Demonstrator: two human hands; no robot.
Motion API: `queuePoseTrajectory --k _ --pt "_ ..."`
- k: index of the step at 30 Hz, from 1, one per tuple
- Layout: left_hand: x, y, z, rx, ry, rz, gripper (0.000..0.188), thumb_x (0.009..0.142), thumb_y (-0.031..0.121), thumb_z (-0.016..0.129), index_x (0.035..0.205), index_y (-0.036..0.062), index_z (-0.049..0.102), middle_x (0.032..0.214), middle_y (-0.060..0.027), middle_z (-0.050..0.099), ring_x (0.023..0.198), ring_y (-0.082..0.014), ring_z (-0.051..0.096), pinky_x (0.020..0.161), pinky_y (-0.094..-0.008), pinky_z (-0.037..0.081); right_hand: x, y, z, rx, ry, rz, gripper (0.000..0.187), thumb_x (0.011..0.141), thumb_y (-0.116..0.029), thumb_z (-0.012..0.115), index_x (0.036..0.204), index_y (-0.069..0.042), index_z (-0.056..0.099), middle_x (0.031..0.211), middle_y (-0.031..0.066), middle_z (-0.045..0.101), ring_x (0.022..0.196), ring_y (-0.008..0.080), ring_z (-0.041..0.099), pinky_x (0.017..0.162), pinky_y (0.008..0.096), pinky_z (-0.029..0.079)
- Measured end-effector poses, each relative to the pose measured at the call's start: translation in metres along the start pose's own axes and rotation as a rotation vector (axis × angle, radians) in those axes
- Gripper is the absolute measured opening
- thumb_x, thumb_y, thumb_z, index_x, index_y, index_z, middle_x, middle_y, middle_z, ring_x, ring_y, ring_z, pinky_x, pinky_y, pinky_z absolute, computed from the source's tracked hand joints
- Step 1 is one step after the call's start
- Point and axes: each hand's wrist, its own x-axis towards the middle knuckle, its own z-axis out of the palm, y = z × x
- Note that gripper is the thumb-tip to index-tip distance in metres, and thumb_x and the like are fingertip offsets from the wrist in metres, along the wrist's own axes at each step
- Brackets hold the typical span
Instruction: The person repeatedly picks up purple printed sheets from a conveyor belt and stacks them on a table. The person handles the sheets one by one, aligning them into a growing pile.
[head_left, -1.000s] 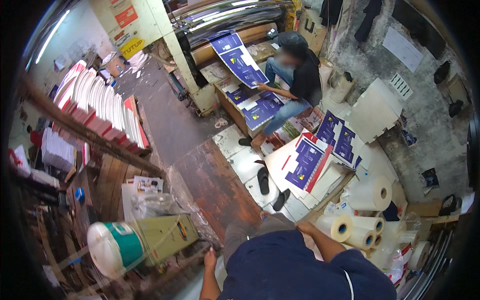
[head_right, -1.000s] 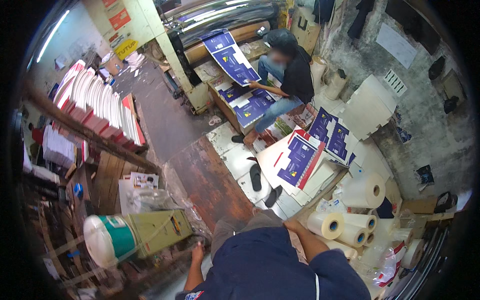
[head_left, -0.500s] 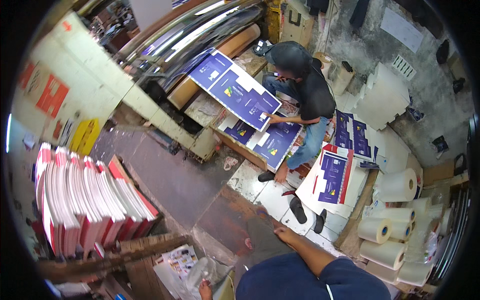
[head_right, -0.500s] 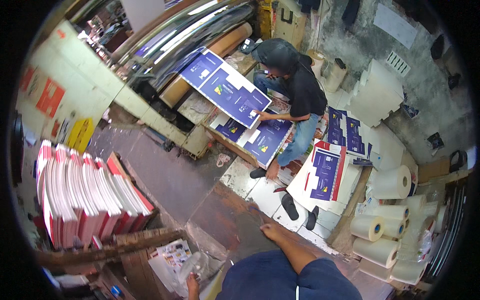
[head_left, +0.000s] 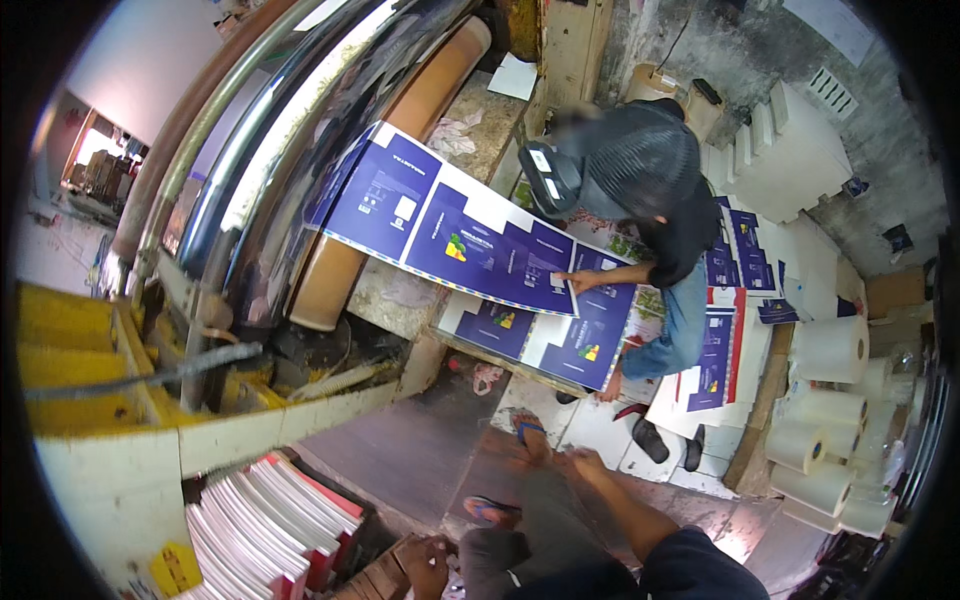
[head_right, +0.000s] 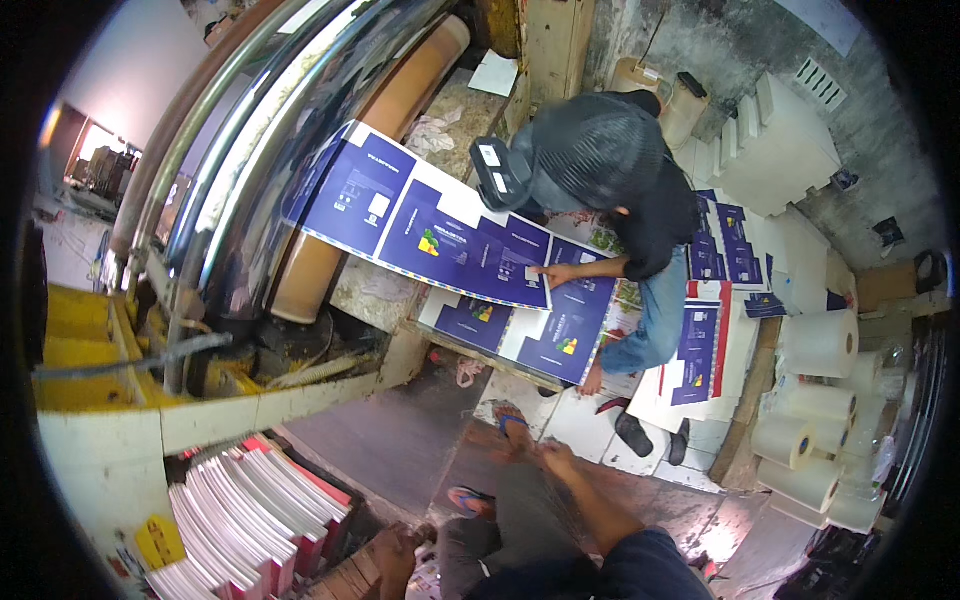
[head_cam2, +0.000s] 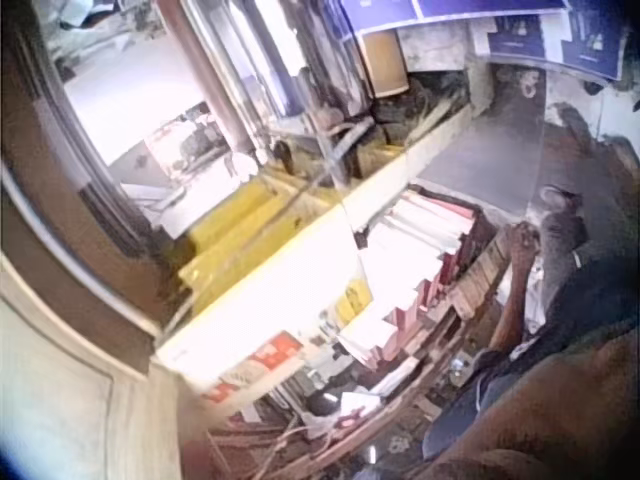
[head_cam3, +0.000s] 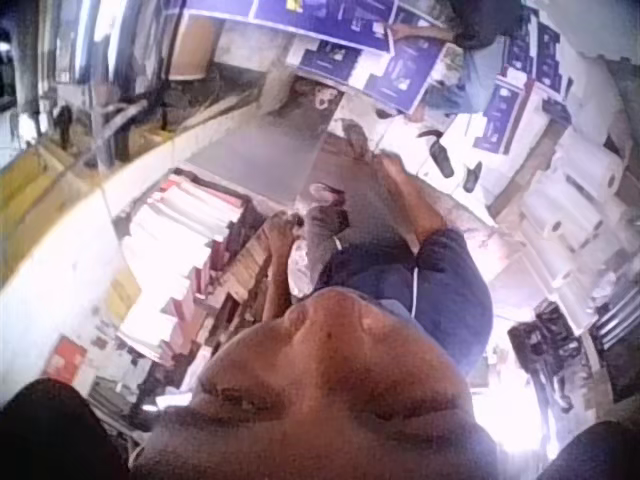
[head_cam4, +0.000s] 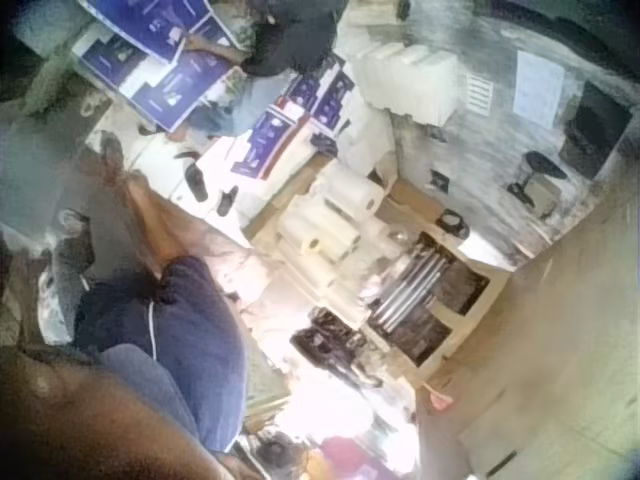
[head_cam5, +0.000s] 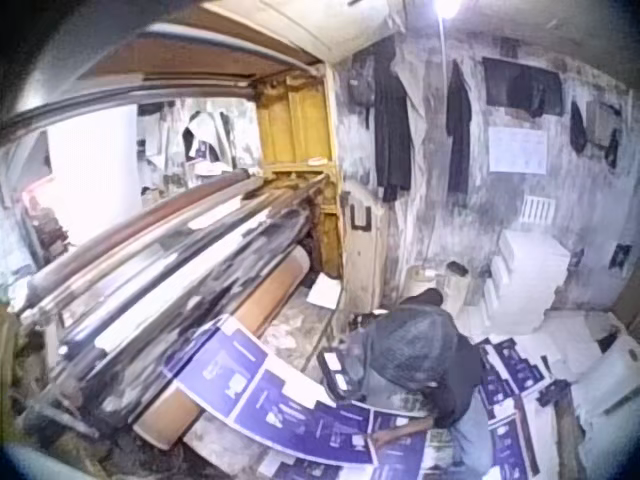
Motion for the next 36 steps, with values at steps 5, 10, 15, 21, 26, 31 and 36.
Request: queuePoseTrajectory --k 5,10,15,21,26,31,36 --pt "0.133 0.11 -0.158 0.307 0.923 0.322 0.043 0.094 0.011 0.062 0.13 -0.0079 0.049 0.144 -0.023 0.038 0.132 -0.0358 0.041 0.109 -0.045 0.035 0.09 -0.363 0.06 0.274 -0.174 -0.466 0.043 0.1 -0.042 0.056 0.11 -0.001 0.066 0.088 0.0043 0.064 0.083 0.0117 0.06 0.077 0.0288 0.049" --pt "0.222 0.038 -0.264 0.988 1.189 0.643 0.039 0.097 0.019 0.062 0.127 -0.0032 0.052 0.146 -0.0238 0.04 0.137 -0.041 0.03 0.11 -0.0529 0.03 0.239 -0.551 0.06 0.284 0.224 -0.916 0.038 0.098 -0.031 0.058 0.122 -0.001 0.063 0.115 0.015 0.068 0.109 0.023 0.063 0.097 0.0323 0.046" --pt "0.274 0.031 -0.251 1.034 1.163 0.735 0.039 0.096 0.019 0.063 0.127 -0.0023 0.052 0.147 -0.024 0.037 0.138 -0.0411 0.028 0.111 -0.0534 0.027 0.38 -0.62 0.037 -0.021 0.555 -0.902 0.047 0.092 -0.031 0.061 0.13 -0.003 0.058 0.128 0.0215 0.061 0.12 0.0312 0.058 0.102 0.0343 0.043" --pt "0.3 0.035 -0.25 1.072 1.146 0.687 0.039 0.095 0.02 0.064 0.126 -0.0011 0.052 0.147 -0.0242 0.035 0.139 -0.0414 0.025 0.112 -0.0541 0.024 0.399 -0.631 0.037 -0.026 0.261 -0.877 0.043 0.087 -0.028 0.069 0.121 -0.002 0.064 0.106 0.0146 0.07 0.097 0.0212 0.065 0.089 0.0306 0.048" --pt "0.312 0.038 -0.246 1.073 1.16 0.723 0.04 0.095 0.021 0.064 0.126 -0.0002 0.052 0.148 -0.0244 0.032 0.14 -0.0415 0.022 0.112 -0.0546 0.021 0.384 -0.629 0.023 0.14 0.254 -0.904 0.038 0.082 -0.023 0.078 0.112 -0.002 0.068 0.101 0.008 0.071 0.092 0.0127 0.063 0.085 0.0274 0.048" --pt "0.329 0.041 -0.252 1.077 1.13 0.713 0.04 0.094 0.022 0.065 0.126 0.0008 0.052 0.149 -0.0246 0.03 0.141 -0.0417 0.02 0.113 -0.0551 0.018 0.371 -0.629 0.012 0.146 0.293 -0.904 0.037 0.08 -0.025 0.079 0.109 -0.002 0.069 0.101 0.0113 0.072 0.095 0.0178 0.066 0.089 0.03 0.049" --pt "0.336 0.046 -0.257 1.08 1.125 0.718 0.04 0.093 0.022 0.066 0.125 0.0017 0.052 0.15 -0.0248 0.028 0.141 -0.0419 0.017 0.114 -0.0556 0.015 0.346 -0.635 0.006 0.116 0.334 -0.895 0.036 0.079 -0.026 0.08 0.106 -0.003 0.071 0.1 0.0134 0.072 0.098 0.0216 0.068 0.091 0.0322 0.049"
